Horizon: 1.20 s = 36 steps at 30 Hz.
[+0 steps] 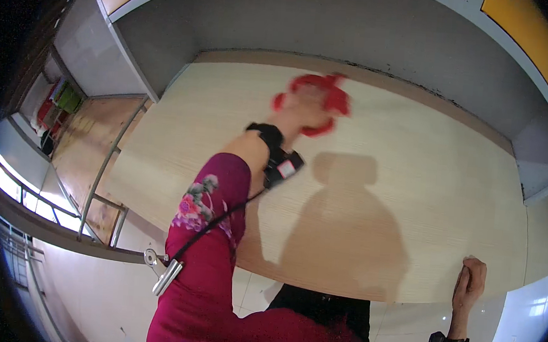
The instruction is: Wiping down bunk beds and long tables with a red cloth in a dormitory room.
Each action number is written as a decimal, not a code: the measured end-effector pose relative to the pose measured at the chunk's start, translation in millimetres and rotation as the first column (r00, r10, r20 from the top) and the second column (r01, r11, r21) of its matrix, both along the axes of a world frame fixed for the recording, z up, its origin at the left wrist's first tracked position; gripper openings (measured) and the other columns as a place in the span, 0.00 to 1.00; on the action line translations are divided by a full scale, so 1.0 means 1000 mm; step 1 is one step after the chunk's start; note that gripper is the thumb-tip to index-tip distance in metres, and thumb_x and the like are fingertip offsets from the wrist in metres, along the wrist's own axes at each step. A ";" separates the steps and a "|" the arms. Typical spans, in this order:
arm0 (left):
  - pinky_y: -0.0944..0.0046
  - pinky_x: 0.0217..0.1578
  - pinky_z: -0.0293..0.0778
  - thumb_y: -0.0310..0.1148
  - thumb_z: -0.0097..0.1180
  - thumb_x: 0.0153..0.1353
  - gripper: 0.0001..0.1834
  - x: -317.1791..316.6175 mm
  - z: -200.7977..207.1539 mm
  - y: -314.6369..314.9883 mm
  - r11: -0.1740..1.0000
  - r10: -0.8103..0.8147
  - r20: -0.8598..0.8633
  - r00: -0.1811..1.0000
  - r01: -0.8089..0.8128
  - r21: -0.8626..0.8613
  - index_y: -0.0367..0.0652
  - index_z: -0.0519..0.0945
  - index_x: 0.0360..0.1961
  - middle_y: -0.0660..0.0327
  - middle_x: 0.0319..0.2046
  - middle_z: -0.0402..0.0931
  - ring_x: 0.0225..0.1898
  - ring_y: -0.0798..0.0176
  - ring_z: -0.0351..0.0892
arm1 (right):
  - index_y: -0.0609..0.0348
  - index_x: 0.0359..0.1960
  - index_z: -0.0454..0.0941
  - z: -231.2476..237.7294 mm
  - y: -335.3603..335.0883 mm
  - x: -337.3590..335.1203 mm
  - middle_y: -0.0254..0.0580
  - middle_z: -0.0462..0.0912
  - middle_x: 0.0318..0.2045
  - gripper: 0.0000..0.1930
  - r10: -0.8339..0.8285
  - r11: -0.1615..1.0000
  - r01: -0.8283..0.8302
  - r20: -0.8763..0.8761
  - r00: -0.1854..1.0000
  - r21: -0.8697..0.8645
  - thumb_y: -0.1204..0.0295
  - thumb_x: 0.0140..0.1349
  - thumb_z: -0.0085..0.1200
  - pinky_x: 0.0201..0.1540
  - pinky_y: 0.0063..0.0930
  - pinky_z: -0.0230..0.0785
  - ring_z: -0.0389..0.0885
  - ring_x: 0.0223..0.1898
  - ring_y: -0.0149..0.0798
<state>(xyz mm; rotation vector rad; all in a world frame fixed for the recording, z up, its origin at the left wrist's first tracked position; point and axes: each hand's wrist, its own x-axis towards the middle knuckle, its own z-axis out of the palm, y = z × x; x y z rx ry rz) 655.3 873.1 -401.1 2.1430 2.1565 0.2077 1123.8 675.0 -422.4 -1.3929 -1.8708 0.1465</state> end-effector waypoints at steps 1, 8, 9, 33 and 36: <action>0.49 0.59 0.53 0.65 0.43 0.52 0.41 0.016 -0.012 -0.005 0.988 -0.146 -0.008 0.989 0.146 0.049 0.45 0.62 0.59 0.51 0.61 0.56 0.63 0.51 0.52 | 0.64 0.33 0.73 -0.003 0.002 0.002 0.48 0.74 0.35 0.07 0.013 1.000 -0.013 -0.005 1.000 0.000 0.83 0.56 0.41 0.46 0.31 0.65 0.72 0.41 0.43; 0.42 0.58 0.51 0.63 0.47 0.51 0.40 0.044 -0.008 -0.096 0.812 -0.573 -0.022 0.819 0.572 0.115 0.49 0.62 0.60 0.53 0.59 0.59 0.63 0.50 0.53 | 0.65 0.33 0.73 -0.002 0.003 0.008 0.47 0.75 0.35 0.09 0.016 0.998 -0.023 0.095 0.995 0.066 0.85 0.55 0.40 0.44 0.31 0.65 0.72 0.40 0.43; 0.43 0.58 0.51 0.63 0.47 0.51 0.40 0.024 -0.011 -0.091 0.869 -0.477 -0.047 0.878 0.479 0.124 0.49 0.62 0.59 0.53 0.59 0.59 0.62 0.49 0.53 | 0.65 0.33 0.73 -0.003 0.002 0.010 0.47 0.75 0.34 0.09 -0.038 0.997 0.031 0.109 0.993 0.070 0.86 0.55 0.40 0.44 0.31 0.65 0.72 0.40 0.43; 0.40 0.56 0.52 0.63 0.47 0.51 0.40 -0.050 -0.009 -0.209 0.965 -0.192 -0.123 0.974 0.210 0.160 0.46 0.64 0.58 0.53 0.58 0.60 0.61 0.51 0.55 | 0.64 0.35 0.71 -0.024 0.012 0.040 0.45 0.72 0.37 0.07 0.096 0.989 -0.106 0.102 0.990 0.099 0.82 0.58 0.40 0.46 0.26 0.63 0.70 0.41 0.39; 0.49 0.54 0.59 0.58 0.50 0.52 0.33 -0.162 -0.018 -0.251 0.925 0.264 -0.028 0.964 -0.245 0.291 0.44 0.71 0.51 0.52 0.52 0.67 0.56 0.49 0.63 | 0.65 0.36 0.71 -0.027 0.014 0.036 0.48 0.72 0.38 0.08 0.097 0.994 -0.098 0.022 0.995 0.050 0.82 0.56 0.41 0.47 0.31 0.64 0.71 0.42 0.43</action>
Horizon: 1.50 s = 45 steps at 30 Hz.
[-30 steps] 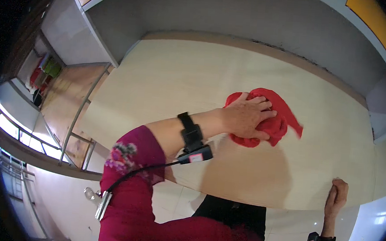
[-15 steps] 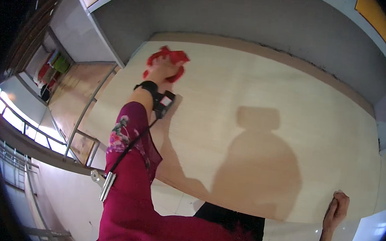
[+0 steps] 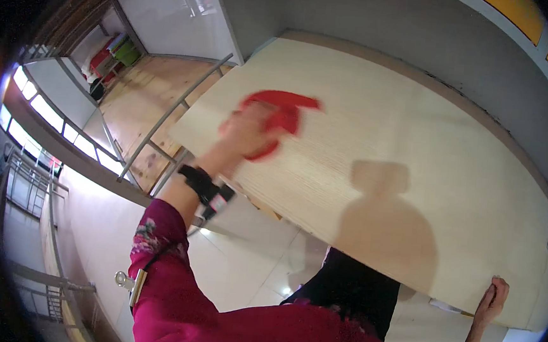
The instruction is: Wiping down bunk beds and long tables with a red cloth in a dormitory room.
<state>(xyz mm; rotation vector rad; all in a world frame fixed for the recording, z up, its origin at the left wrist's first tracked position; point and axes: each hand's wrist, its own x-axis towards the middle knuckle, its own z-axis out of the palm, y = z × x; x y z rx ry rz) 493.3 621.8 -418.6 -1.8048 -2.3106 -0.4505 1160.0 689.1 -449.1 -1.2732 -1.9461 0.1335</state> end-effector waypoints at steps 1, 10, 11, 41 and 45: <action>0.53 0.54 0.61 0.58 0.49 0.53 0.34 -0.040 0.002 -0.015 0.985 0.168 0.055 0.984 -0.166 -0.036 0.42 0.70 0.52 0.51 0.53 0.67 0.56 0.49 0.63 | 0.64 0.36 0.71 0.000 -0.001 -0.001 0.48 0.72 0.38 0.08 -0.009 1.000 0.009 0.038 0.999 0.008 0.82 0.56 0.41 0.47 0.31 0.64 0.71 0.43 0.44; 0.46 0.56 0.56 0.62 0.43 0.54 0.38 -0.025 0.002 -0.027 0.886 0.430 -0.070 0.900 -0.435 -0.157 0.49 0.62 0.59 0.52 0.58 0.58 0.60 0.46 0.55 | 0.64 0.36 0.71 0.015 -0.010 -0.017 0.47 0.73 0.38 0.07 -0.106 0.994 0.106 0.137 0.985 0.009 0.81 0.58 0.41 0.49 0.32 0.63 0.72 0.43 0.44; 0.45 0.55 0.58 0.60 0.46 0.53 0.36 0.002 0.000 -0.023 0.946 0.297 -0.067 0.952 -0.303 -0.114 0.49 0.63 0.58 0.53 0.57 0.60 0.59 0.47 0.56 | 0.63 0.36 0.71 0.017 -0.010 -0.018 0.47 0.73 0.38 0.06 -0.091 0.996 0.090 0.129 0.988 0.013 0.80 0.59 0.41 0.49 0.32 0.63 0.72 0.43 0.44; 0.44 0.52 0.57 0.61 0.50 0.50 0.39 0.218 0.012 0.007 0.701 -0.712 -0.059 0.700 0.704 -0.113 0.48 0.64 0.58 0.53 0.59 0.60 0.61 0.51 0.57 | 0.63 0.36 0.73 0.003 -0.003 -0.011 0.47 0.75 0.37 0.07 -0.011 0.998 0.005 0.091 0.996 0.064 0.81 0.57 0.44 0.48 0.32 0.65 0.72 0.43 0.45; 0.46 0.52 0.58 0.57 0.53 0.50 0.37 0.144 0.014 -0.029 0.896 -0.422 -0.035 0.906 0.411 -0.169 0.49 0.64 0.57 0.53 0.56 0.64 0.58 0.50 0.60 | 0.63 0.36 0.73 0.007 -0.009 -0.010 0.49 0.75 0.38 0.07 -0.064 0.996 0.058 0.104 0.993 0.062 0.80 0.58 0.43 0.49 0.30 0.64 0.72 0.44 0.44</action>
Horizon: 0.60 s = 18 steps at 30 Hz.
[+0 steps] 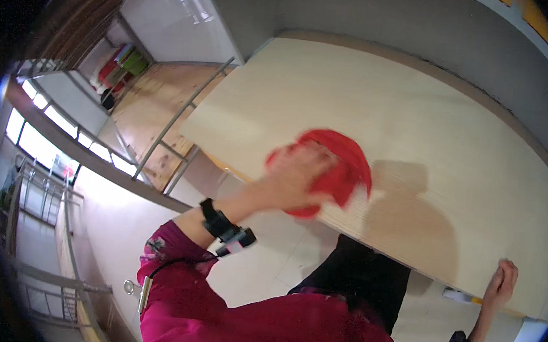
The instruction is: Wiping down bunk beds and long tables with a red cloth in a dormitory room.
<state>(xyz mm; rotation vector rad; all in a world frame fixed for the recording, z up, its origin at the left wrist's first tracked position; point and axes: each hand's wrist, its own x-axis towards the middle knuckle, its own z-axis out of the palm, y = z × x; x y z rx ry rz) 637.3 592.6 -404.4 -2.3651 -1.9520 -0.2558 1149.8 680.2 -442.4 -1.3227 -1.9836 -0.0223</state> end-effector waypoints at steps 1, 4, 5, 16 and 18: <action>0.46 0.52 0.59 0.56 0.54 0.49 0.36 -0.033 0.000 -0.006 0.992 0.128 0.013 0.992 -0.128 0.002 0.48 0.65 0.56 0.54 0.55 0.64 0.59 0.51 0.60 | 0.63 0.36 0.73 -0.001 -0.001 0.002 0.49 0.75 0.38 0.07 0.021 1.000 -0.021 -0.009 1.000 -0.006 0.80 0.58 0.43 0.49 0.30 0.64 0.72 0.44 0.44; 0.51 0.53 0.61 0.55 0.53 0.51 0.34 -0.139 0.002 -0.025 0.803 0.584 0.097 0.806 -0.591 0.073 0.46 0.67 0.54 0.52 0.52 0.68 0.55 0.50 0.65 | 0.63 0.36 0.73 -0.007 0.003 0.013 0.49 0.74 0.39 0.06 -0.003 0.999 0.003 -0.008 1.000 -0.033 0.80 0.59 0.43 0.50 0.31 0.64 0.72 0.45 0.44; 0.51 0.54 0.61 0.56 0.50 0.53 0.35 -0.191 -0.001 -0.034 0.737 0.671 0.041 0.740 -0.672 0.065 0.46 0.64 0.57 0.51 0.52 0.68 0.55 0.49 0.65 | 0.63 0.37 0.73 -0.009 0.005 0.014 0.49 0.74 0.39 0.07 0.008 1.000 -0.008 -0.002 1.000 -0.025 0.80 0.59 0.44 0.50 0.31 0.64 0.72 0.45 0.44; 0.42 0.58 0.48 0.69 0.32 0.53 0.44 -0.261 -0.016 0.017 0.294 0.930 -0.180 0.321 -0.942 -0.159 0.47 0.58 0.61 0.47 0.60 0.56 0.63 0.45 0.51 | 0.61 0.34 0.74 0.008 -0.002 -0.019 0.44 0.76 0.37 0.07 -0.040 0.999 0.041 -0.057 0.998 0.024 0.84 0.56 0.46 0.44 0.28 0.67 0.73 0.41 0.40; 0.42 0.56 0.52 0.68 0.31 0.54 0.42 -0.216 -0.009 0.065 0.403 0.886 -0.181 0.427 -0.902 -0.158 0.46 0.60 0.60 0.48 0.59 0.58 0.62 0.45 0.52 | 0.62 0.33 0.74 0.013 -0.006 -0.021 0.44 0.76 0.36 0.07 -0.085 0.996 0.086 -0.082 0.993 -0.001 0.85 0.55 0.46 0.43 0.28 0.67 0.73 0.41 0.40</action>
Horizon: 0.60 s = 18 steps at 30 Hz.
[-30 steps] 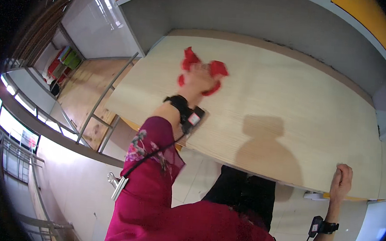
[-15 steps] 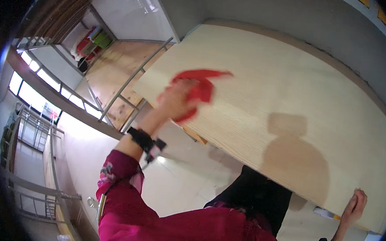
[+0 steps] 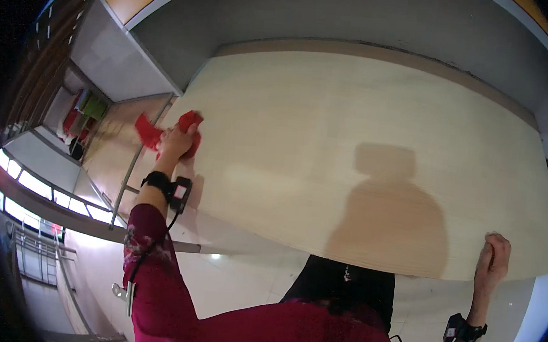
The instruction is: Wiping down bunk beds and long tables with a red cloth in a dormitory room.
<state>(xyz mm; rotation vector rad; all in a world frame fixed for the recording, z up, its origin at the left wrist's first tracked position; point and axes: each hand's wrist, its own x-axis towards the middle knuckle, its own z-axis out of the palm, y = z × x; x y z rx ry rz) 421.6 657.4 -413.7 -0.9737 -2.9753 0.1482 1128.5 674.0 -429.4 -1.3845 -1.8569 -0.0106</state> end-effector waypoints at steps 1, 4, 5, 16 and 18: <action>0.42 0.56 0.52 0.67 0.31 0.55 0.42 0.030 0.006 0.024 0.999 -0.040 0.001 0.999 0.040 0.024 0.46 0.60 0.60 0.48 0.59 0.58 0.62 0.46 0.52 | 0.62 0.33 0.74 0.003 -0.001 0.001 0.44 0.76 0.36 0.08 -0.001 1.000 0.001 0.008 1.000 -0.004 0.85 0.55 0.46 0.43 0.27 0.67 0.73 0.40 0.40; 0.42 0.57 0.52 0.66 0.31 0.56 0.41 0.063 0.009 0.076 0.974 -0.202 -0.010 0.979 0.202 0.098 0.46 0.61 0.60 0.50 0.60 0.57 0.62 0.47 0.53 | 0.62 0.33 0.74 0.006 -0.001 -0.007 0.44 0.76 0.36 0.08 0.008 1.000 -0.008 -0.001 1.000 0.000 0.85 0.54 0.46 0.43 0.27 0.67 0.74 0.40 0.40; 0.43 0.57 0.51 0.66 0.31 0.56 0.40 0.083 0.010 0.097 0.968 -0.227 -0.019 0.974 0.227 0.106 0.45 0.61 0.60 0.50 0.60 0.57 0.62 0.47 0.53 | 0.62 0.32 0.74 0.006 -0.002 -0.007 0.44 0.76 0.35 0.08 -0.001 1.000 0.001 -0.001 1.000 0.000 0.85 0.53 0.46 0.43 0.27 0.67 0.74 0.40 0.40; 0.53 0.53 0.61 0.56 0.49 0.53 0.33 0.342 0.018 0.111 0.190 -0.981 0.004 0.195 0.951 0.242 0.48 0.65 0.56 0.54 0.53 0.66 0.57 0.52 0.62 | 0.60 0.30 0.75 0.001 0.002 -0.008 0.42 0.76 0.32 0.07 0.018 0.999 -0.018 0.002 1.000 0.032 0.84 0.53 0.47 0.40 0.28 0.68 0.75 0.38 0.41; 0.46 0.53 0.57 0.57 0.49 0.52 0.36 0.369 0.001 0.074 -0.164 -0.985 -0.096 -0.143 0.949 0.270 0.50 0.63 0.59 0.53 0.58 0.61 0.61 0.50 0.56 | 0.60 0.30 0.75 0.005 -0.003 -0.003 0.42 0.76 0.32 0.07 -0.012 0.999 0.011 0.038 0.999 0.039 0.84 0.52 0.47 0.40 0.28 0.68 0.75 0.37 0.41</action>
